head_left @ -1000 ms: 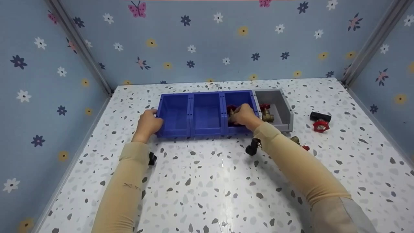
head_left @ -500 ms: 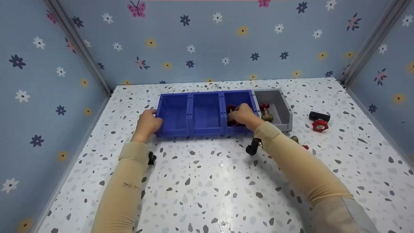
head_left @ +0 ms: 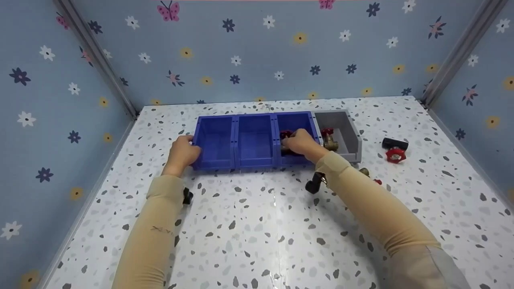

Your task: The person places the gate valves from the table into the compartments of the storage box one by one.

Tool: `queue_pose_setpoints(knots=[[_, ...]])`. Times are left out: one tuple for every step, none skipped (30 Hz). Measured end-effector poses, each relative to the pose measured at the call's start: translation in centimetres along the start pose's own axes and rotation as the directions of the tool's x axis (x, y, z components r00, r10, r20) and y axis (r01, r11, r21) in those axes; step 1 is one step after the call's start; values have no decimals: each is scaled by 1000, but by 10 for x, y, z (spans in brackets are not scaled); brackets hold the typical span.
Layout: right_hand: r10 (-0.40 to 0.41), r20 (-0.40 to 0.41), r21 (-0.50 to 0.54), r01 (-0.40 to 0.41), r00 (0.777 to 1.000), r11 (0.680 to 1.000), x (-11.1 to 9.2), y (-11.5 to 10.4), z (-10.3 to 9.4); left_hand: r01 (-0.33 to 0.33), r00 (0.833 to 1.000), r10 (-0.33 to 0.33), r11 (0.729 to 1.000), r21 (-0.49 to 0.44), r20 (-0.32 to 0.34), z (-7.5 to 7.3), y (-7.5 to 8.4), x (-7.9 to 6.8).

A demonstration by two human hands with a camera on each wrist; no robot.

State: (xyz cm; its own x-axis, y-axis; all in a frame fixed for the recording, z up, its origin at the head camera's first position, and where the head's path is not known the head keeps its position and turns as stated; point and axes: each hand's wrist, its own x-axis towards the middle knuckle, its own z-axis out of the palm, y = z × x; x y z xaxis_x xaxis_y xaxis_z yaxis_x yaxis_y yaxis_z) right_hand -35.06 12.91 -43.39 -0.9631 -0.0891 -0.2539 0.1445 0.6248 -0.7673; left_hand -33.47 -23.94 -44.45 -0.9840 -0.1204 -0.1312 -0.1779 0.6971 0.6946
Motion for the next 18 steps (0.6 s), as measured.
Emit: queue_pose_setpoints(knots=[[1,-1,6,-1,1000,1000,-1,0,0,-2,1000,2,1000,0,1,0,0,0],[3,-3,13,-3,1000,1000,-2,-1,0,-3,1000,3,1000,-1,3,0,-1,1],[4,-4,21,-4,1000,1000,-2,-1,0,-4,1000,4,1000,0,4,0,-1,1],[5,-5,28,-5,1000,1000,-3,-2,0,-3,1000,3,1000,-1,5,0,-1,1],[7,-5,36,-7,1000,999,-4,-2,0,-4,1000,4,1000,-1,5,0,-1,1],[10,-4,42,-10,1000,999,-4,-3,-1,-6,1000,6,1000,0,4,0,-1,2],[12,-5,49,-12,1000,999,-5,-4,-1,-7,1000,7,1000,1,4,0,-1,2],[13,-2,56,-13,1000,998,-5,-4,-1,-10,1000,10,1000,3,3,-1,-1,1],[14,0,60,-14,1000,998,-6,-5,-2,-13,1000,13,1000,5,1,-1,-1,1],[14,2,65,-14,1000,998,-6,-5,-3,-14,1000,14,1000,3,-1,0,-1,1],[14,4,70,-15,1000,997,-6,-5,-4,-18,1000,18,1000,6,-1,0,-1,1],[15,6,72,-15,1000,997,-7,-6,-4,-19,1000,19,1000,4,-2,0,0,1],[16,7,72,-17,1000,997,-8,-7,-5,-20,1000,20,1000,5,-1,0,0,1],[19,8,70,-19,1000,997,-8,-8,-6,-21,1000,21,1000,3,-2,0,0,0],[22,6,64,-23,1000,998,-9,-9,-7,-23,1000,23,1000,5,-3,0,0,0],[26,7,61,-26,1000,998,-9,-10,-8,-24,1000,24,1000,5,-4,0,0,0],[28,6,56,-28,1000,998,-10,-10,-9,-25,1000,25,1000,5,-5,0,0,0],[29,7,53,-29,1000,998,-11,-11,-10,-26,1000,26,1000,5,-7,-1,0,0]])
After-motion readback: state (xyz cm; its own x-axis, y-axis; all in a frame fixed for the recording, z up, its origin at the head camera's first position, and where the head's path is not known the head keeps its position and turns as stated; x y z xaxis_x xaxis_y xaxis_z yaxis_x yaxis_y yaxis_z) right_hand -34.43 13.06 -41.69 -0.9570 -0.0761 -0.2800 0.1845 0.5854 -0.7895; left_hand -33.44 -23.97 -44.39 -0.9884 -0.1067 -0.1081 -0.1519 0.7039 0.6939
